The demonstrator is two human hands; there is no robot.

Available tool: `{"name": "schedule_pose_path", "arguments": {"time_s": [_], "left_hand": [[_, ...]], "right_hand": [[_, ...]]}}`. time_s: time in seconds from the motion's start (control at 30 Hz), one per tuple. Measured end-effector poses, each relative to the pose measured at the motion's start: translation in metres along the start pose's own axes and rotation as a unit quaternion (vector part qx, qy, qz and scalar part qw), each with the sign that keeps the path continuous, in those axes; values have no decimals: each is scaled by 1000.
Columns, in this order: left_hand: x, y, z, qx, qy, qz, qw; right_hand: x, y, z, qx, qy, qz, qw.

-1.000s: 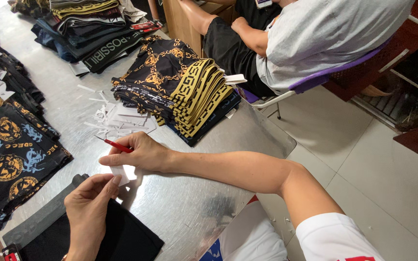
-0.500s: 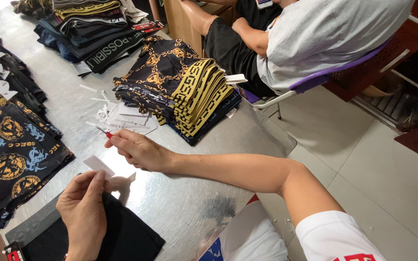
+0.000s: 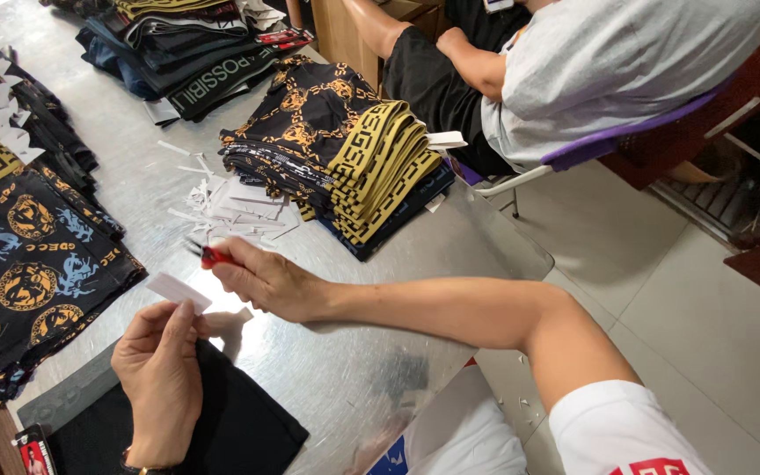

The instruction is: The person attaches paper tags to pairs of boxer briefs using a red hand tagging tool, cutting plastic fasteners with small scissors and pressing the fastener through the waistband. They fold each finished pair, stack it with others, and repeat the process for several pairs.

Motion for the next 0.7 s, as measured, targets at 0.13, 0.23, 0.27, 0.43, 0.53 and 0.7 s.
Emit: {"name": "schedule_pose_path", "arguments": {"time_s": [0.13,0.23,0.27,0.43,0.53,0.7], "left_hand": [[0,3,2,-2,-4,6,1000],[0,6,4,9,6,2,1000],[-1,6,4,4,7,4,1000],[0,1,-1,41,-4,12,999],[-2,-4,-4,29,-10,16,999],[-19,-1,-5,36,8,-11,999]], "right_hand": [[4,-1,3,54,23,20,998],[8,-2,-6,26,-23,41,999],[8,-2,-6,28,-23,44,998],[10,-5,0,80,1,69,994],[11,-3,-9,79,-23,70,994],[-3,-4,-15,48,-17,85,995]]}}
Point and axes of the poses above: each hand's wrist, its own x-axis away from the middle knuckle, its own y-axis out of the back of the hand, z = x × y, the point moved 10 cm from there along -x, towards the middle knuckle, and after that the axes turned 8 degrees about x, right-handed, at the moved point
